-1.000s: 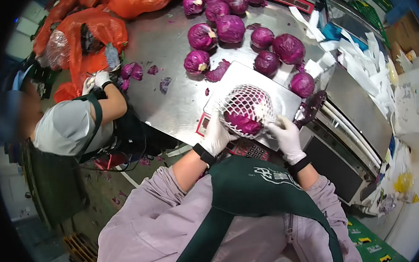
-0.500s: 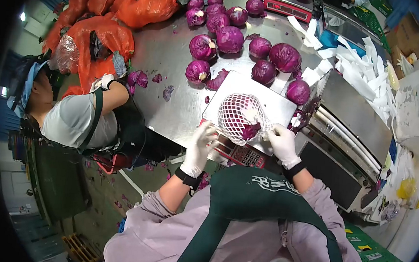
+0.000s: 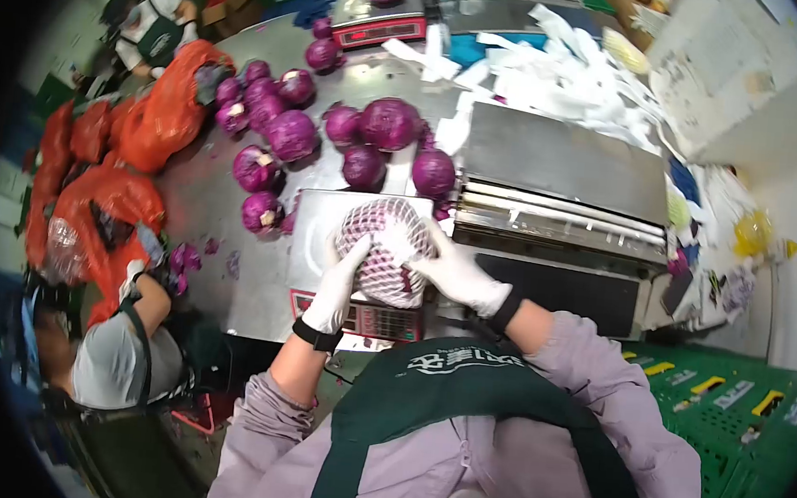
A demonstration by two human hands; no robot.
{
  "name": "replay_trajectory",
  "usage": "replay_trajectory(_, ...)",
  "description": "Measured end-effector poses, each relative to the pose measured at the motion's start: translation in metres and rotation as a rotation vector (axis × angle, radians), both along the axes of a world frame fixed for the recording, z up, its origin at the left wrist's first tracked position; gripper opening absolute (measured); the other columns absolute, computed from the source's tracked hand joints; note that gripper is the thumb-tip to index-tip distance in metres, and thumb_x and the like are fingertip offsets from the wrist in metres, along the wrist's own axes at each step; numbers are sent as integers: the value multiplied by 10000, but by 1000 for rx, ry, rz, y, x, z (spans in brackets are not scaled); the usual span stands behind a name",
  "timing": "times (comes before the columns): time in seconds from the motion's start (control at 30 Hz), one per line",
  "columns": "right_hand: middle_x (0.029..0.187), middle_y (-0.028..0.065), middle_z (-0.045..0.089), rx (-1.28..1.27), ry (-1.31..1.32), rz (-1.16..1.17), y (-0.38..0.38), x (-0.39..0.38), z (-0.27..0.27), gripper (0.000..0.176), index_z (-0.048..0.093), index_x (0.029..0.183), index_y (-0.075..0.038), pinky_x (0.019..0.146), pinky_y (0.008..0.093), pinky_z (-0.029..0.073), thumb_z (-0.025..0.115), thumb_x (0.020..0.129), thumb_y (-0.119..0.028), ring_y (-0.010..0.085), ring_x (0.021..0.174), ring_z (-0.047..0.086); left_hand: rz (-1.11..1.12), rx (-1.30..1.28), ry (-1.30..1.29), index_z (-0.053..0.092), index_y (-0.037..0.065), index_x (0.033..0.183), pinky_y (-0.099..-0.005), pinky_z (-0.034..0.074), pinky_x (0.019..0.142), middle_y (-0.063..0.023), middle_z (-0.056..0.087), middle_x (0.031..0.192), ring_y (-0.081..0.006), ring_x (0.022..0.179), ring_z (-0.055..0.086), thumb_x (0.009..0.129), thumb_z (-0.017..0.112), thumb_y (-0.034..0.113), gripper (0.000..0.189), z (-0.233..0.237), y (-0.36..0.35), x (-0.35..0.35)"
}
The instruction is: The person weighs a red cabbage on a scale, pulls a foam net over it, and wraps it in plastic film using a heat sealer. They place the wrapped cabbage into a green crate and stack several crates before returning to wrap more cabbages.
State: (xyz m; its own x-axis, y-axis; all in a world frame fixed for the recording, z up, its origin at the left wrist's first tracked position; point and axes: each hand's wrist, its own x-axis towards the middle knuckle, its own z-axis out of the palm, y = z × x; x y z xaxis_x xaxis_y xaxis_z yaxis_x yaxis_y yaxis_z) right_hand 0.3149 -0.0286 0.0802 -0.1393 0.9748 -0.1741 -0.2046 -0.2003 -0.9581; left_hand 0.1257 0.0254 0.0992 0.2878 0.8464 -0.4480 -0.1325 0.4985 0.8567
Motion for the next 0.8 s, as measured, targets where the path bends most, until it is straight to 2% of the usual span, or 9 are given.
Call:
replay_trajectory(0.1, 1385, 196, 423, 61, -414, -295, -12, 75, 6, 697, 230, 1436, 38, 1065, 303, 318, 610, 919, -234, 209, 1271, 410, -261, 139, -90, 234, 26, 1406, -324, 483, 928, -173, 459, 1310, -208, 1189, 498, 837, 707, 202, 760, 24, 12, 81)
replay_trajectory(0.23, 1242, 162, 535, 205, -298, -531, -23, 157, 64, 643, 301, 1395, 42, 964, 293, 408, 594, 933, -297, 173, 1126, 510, -314, 407, -152, 156, -55, 1440, -315, 441, 961, -193, 436, 1339, -208, 1197, 477, 799, 741, 209, 907, 16, 41, 212)
replay_trajectory(0.3, 1171, 130, 570, 160, -362, -594, -23, 204, 50, 623, 328, 1373, 31, 920, 286, 433, 594, 933, -322, 152, 1053, 538, -467, 424, -318, 183, -66, 1441, -328, 415, 994, -209, 414, 1348, -232, 1212, 465, 776, 757, 251, 934, 16, 53, 266)
replay_trajectory(0.43, 1156, 104, 578, 186, -544, -650, -27, 268, -9, 639, 362, 1350, 2, 876, 289, 458, 637, 897, -355, 136, 977, 559, -480, 410, -192, 182, -44, 1457, -327, 388, 1027, -209, 353, 1404, -257, 1266, 424, 767, 756, 327, 972, -59, 61, 341)
replay_trajectory(0.57, 1140, 145, 605, -281, -504, -443, -64, 308, 8, 682, 374, 1393, -22, 852, 278, 470, 663, 870, -350, 156, 1022, 578, -600, 633, 267, 54, 19, 1488, -357, 375, 1040, -223, 388, 1411, -249, 1248, 459, 829, 697, 373, 987, -39, 47, 323)
replay_trajectory(0.63, 1086, 118, 640, -74, -556, -479, -87, 327, 21, 505, 486, 1329, -46, 805, 294, 488, 643, 889, -237, 175, 890, 617, -591, 503, 233, 219, 52, 1467, -387, 379, 1033, -208, 450, 1364, -304, 1246, 465, 842, 680, 321, 821, -11, 44, 284)
replay_trajectory(0.7, 1080, 66, 639, 112, -1053, -152, -111, 362, 31, 395, 588, 1237, -124, 837, 329, 484, 643, 846, -134, 230, 930, 607, -795, 1242, 623, 428, 118, 1372, -428, 400, 1000, -189, 508, 1297, -358, 1207, 485, 821, 671, 250, 617, -11, 64, 239)
replay_trajectory(0.73, 1080, 66, 639, 110, -1045, -151, -116, 373, 29, 395, 588, 1237, -124, 837, 329, 484, 643, 846, -134, 230, 930, 607, -1001, 1394, 719, 493, 149, 1314, -437, 410, 984, -171, 518, 1282, -353, 1191, 493, 804, 669, 229, 546, -4, 71, 228)
replay_trajectory(0.8, 1069, 22, 617, 548, -1510, 327, -120, 384, 25, 314, 676, 1060, -190, 797, 339, 483, 635, 768, -83, 254, 920, 585, -1289, 1719, 748, 571, 242, 1240, -437, 428, 949, -123, 533, 1274, -311, 1155, 524, 809, 637, 204, 438, -6, 76, 217)
